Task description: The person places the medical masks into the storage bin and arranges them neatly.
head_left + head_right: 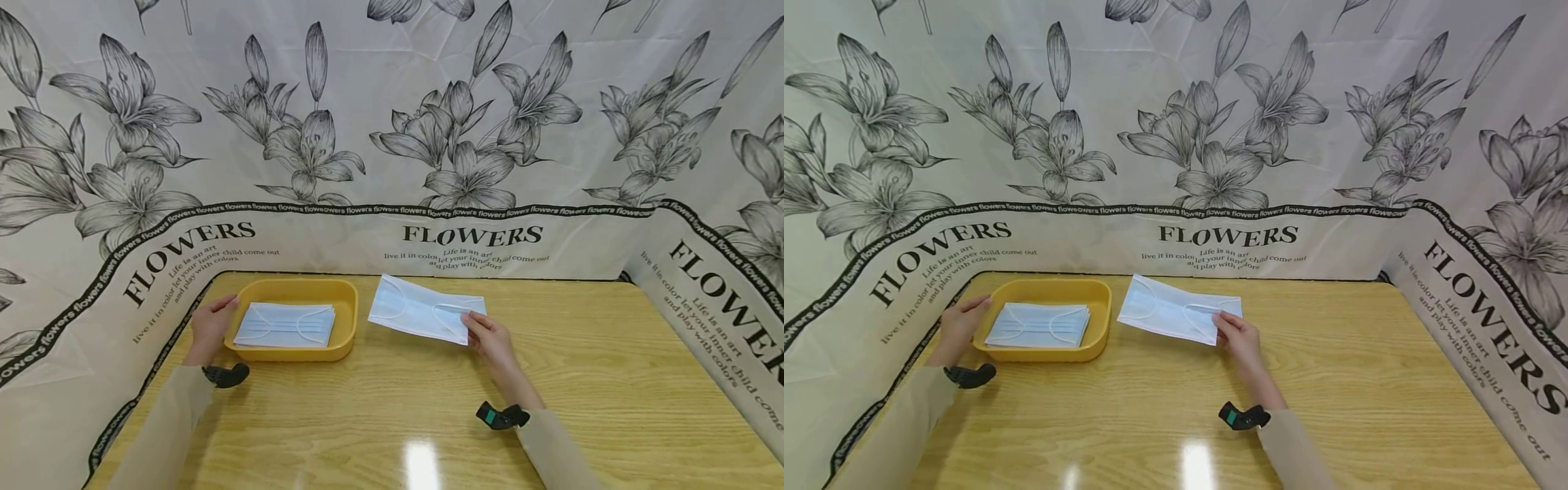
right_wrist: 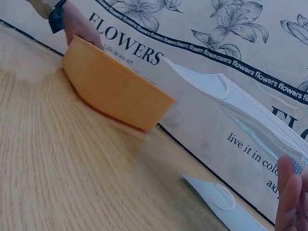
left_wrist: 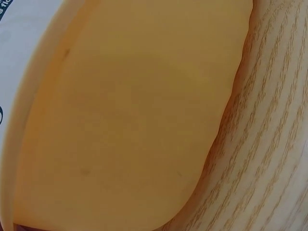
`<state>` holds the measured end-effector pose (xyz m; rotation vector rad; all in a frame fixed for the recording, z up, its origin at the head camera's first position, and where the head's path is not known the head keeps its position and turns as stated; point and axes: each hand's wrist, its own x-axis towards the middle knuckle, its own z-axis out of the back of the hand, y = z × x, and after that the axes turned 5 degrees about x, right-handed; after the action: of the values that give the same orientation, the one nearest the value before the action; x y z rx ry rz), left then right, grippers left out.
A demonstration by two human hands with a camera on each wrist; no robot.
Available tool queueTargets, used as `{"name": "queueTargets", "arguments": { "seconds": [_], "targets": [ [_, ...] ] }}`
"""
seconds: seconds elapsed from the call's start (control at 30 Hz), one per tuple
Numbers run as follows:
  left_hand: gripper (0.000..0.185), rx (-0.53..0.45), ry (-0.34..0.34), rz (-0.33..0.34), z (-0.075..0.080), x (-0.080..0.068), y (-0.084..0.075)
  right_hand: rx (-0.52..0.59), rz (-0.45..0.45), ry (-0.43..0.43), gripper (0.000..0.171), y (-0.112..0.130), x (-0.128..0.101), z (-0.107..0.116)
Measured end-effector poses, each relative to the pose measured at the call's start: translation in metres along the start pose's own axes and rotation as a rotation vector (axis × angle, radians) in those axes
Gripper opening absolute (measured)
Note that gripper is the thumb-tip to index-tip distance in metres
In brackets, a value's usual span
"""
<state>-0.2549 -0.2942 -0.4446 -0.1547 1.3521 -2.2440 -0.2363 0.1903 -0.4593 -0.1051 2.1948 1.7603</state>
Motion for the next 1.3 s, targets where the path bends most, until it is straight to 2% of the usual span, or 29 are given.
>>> {"name": "queueTargets", "arguments": {
  "seconds": [0.23, 0.47, 0.67, 0.9, 1.13, 1.3],
  "targets": [
    [0.047, 0.004, -0.006, -0.001, 0.0, 0.002, 0.0, 0.033, 0.033, 0.034, 0.041, 0.0, 0.0, -0.022],
    [0.047, -0.003, -0.002, 0.004, -0.001, 0.003, 0.002, -0.036, 0.025, 0.092, 0.042, -0.005, 0.0, -0.044],
    [0.047, -0.012, -0.002, 0.013, -0.002, 0.003, 0.002, -0.002, 0.033, 0.14, 0.041, -0.008, 0.001, -0.06],
    [0.047, -0.014, -0.001, 0.02, -0.001, 0.002, 0.002, -0.006, 0.031, 0.148, 0.041, -0.008, -0.001, -0.076],
    [0.048, -0.022, 0.005, 0.033, 0.001, 0.001, 0.001, 0.005, 0.053, 0.192, 0.04, -0.007, -0.003, -0.093],
    [0.048, -0.029, 0.019, 0.016, 0.001, 0.0, 0.0, -0.004, 0.074, 0.193, 0.039, -0.004, -0.005, -0.104]
  ]
}}
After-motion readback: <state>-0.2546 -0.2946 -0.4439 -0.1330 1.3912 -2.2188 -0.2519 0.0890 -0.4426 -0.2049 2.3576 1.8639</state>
